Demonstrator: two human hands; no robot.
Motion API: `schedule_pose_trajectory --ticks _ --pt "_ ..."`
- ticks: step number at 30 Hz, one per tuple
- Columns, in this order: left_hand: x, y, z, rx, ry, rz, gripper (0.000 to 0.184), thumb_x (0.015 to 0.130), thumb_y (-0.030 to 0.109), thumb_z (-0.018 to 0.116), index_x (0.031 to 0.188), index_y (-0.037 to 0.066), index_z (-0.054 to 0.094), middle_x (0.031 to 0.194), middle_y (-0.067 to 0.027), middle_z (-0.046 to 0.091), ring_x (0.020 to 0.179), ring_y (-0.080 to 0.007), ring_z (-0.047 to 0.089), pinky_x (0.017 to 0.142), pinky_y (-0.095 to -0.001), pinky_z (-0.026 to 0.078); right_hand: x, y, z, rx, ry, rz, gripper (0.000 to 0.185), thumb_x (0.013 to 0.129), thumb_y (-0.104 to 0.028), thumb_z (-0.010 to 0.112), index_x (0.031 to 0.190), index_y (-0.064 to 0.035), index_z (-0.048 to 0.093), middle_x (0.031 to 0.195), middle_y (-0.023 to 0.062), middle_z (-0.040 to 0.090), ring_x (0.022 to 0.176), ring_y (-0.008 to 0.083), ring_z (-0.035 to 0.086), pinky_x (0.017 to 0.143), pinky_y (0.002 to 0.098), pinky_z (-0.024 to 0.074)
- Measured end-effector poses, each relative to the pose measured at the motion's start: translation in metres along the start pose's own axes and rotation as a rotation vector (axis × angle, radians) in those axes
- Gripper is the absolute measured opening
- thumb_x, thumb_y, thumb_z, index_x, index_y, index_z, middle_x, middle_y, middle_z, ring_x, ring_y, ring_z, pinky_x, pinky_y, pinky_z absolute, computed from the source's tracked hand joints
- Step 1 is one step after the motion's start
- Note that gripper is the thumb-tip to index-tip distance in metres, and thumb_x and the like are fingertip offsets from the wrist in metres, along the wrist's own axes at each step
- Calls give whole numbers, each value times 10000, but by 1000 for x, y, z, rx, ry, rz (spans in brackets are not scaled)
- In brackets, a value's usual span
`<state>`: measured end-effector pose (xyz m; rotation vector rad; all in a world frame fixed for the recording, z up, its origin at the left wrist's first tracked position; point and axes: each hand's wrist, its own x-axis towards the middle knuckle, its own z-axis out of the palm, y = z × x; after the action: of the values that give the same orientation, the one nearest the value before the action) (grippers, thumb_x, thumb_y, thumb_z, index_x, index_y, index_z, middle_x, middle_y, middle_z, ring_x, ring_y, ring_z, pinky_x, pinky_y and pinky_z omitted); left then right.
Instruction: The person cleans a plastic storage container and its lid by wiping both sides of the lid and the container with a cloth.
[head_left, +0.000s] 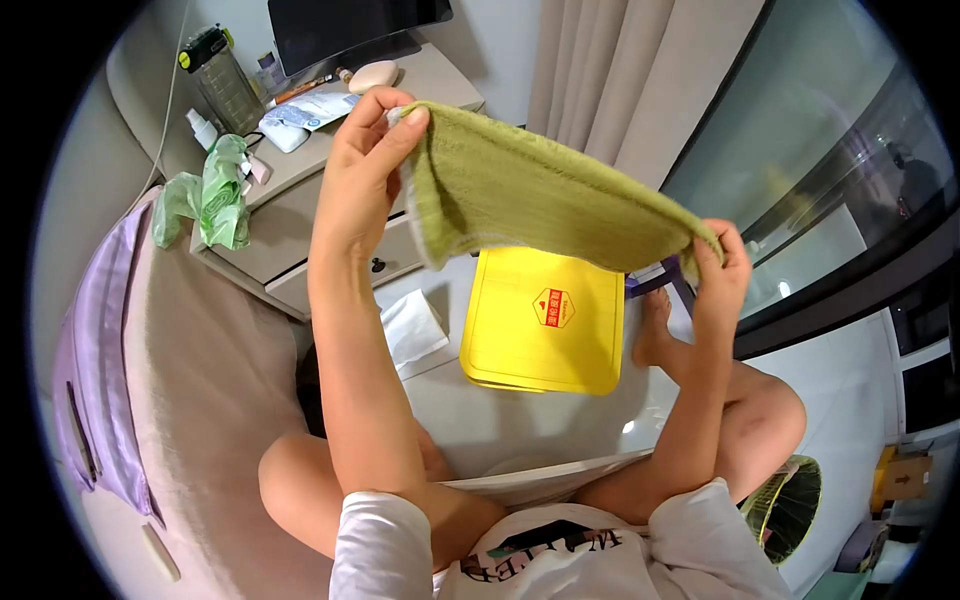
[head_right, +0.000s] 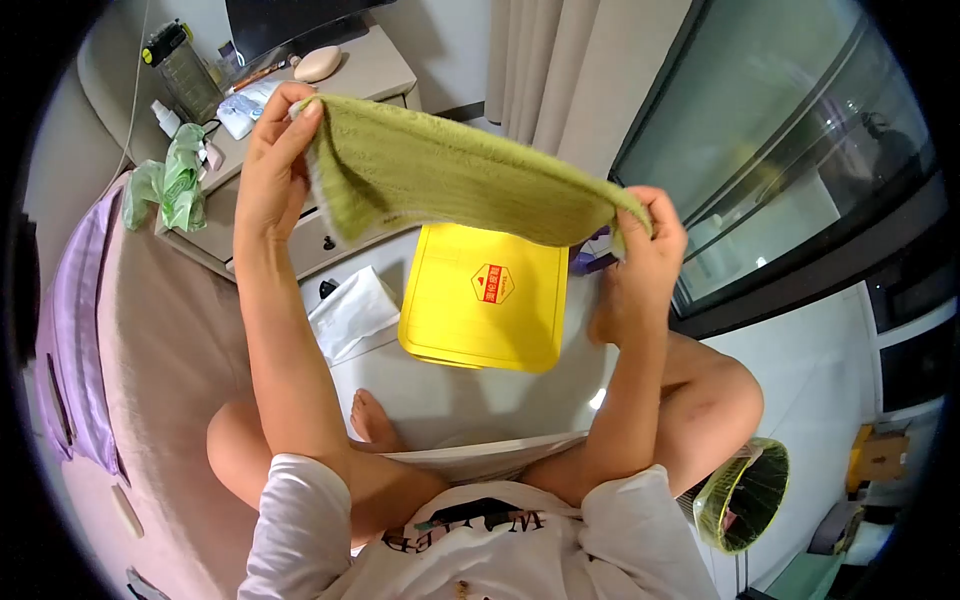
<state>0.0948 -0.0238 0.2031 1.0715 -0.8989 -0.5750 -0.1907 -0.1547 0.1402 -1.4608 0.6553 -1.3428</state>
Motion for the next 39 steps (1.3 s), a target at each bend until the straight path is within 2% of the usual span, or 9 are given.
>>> schedule_pose_trajectory --ticks 10,16,21,25,27,32,35,37,39 --pt "-25 -57 -13 587 53 -131 149 887 182 542 806 66 495 622 36 475 544 -38 407 481 -223 331 20 5 -9 -387 -427 405 133 859 -108 544 746 -38 540 648 -51 495 621 34 434 560 194 351" --pt "-69 -98 79 370 23 -110 134 821 139 599 900 56 528 695 -30 519 627 -71 478 535 -252 422 -21 29 41 242 -269 585 196 853 -170 564 968 -16 602 794 -3 594 689 68 529 607 208 422" --pt "-91 -104 110 59 -130 -125 278 871 132 554 1105 13 463 906 -44 549 763 -106 524 679 -248 453 -29 49 35 266 -498 242 577 797 -300 654 1250 -4 453 1275 77 421 1173 168 416 979 297 338" --pt "-93 -106 116 -12 -217 34 315 904 154 517 1167 -7 453 977 -58 564 825 -97 548 718 -239 452 -48 63 48 212 -165 462 430 824 -53 567 1238 -5 462 1201 89 496 1069 171 494 918 291 389" --pt "-83 -94 97 -47 -373 -261 300 897 147 520 1146 -19 489 961 -73 598 832 -107 564 732 -247 455 -42 67 43 255 -50 449 390 824 -12 531 1211 2 486 1151 88 528 1033 171 514 902 289 400" --pt "-65 -117 40 215 157 -137 219 869 156 541 1024 2 555 869 -85 632 773 -161 592 686 -265 465 -25 28 50 261 141 159 306 789 65 482 1080 18 566 1045 91 584 956 199 559 875 290 418" --pt "-73 -160 5 350 231 -268 250 854 203 559 1014 11 558 903 -133 615 772 -213 597 674 -305 476 -46 33 43 -659 -217 79 358 730 -6 557 1086 -48 574 1081 118 575 1051 290 513 916 379 388" --pt "-82 -178 -4 457 210 -352 276 849 224 565 1020 9 554 962 -161 599 813 -233 592 705 -326 474 -66 31 41 -839 -744 88 344 757 -110 623 1085 -36 551 1135 134 556 1085 310 506 895 375 397" --pt "-90 -188 -7 743 127 -480 377 840 277 571 1086 -4 523 1098 -223 530 913 -304 566 784 -374 452 -82 24 41 -953 -864 135 403 747 -157 636 1127 -61 540 1215 146 495 1163 343 418 941 453 325"
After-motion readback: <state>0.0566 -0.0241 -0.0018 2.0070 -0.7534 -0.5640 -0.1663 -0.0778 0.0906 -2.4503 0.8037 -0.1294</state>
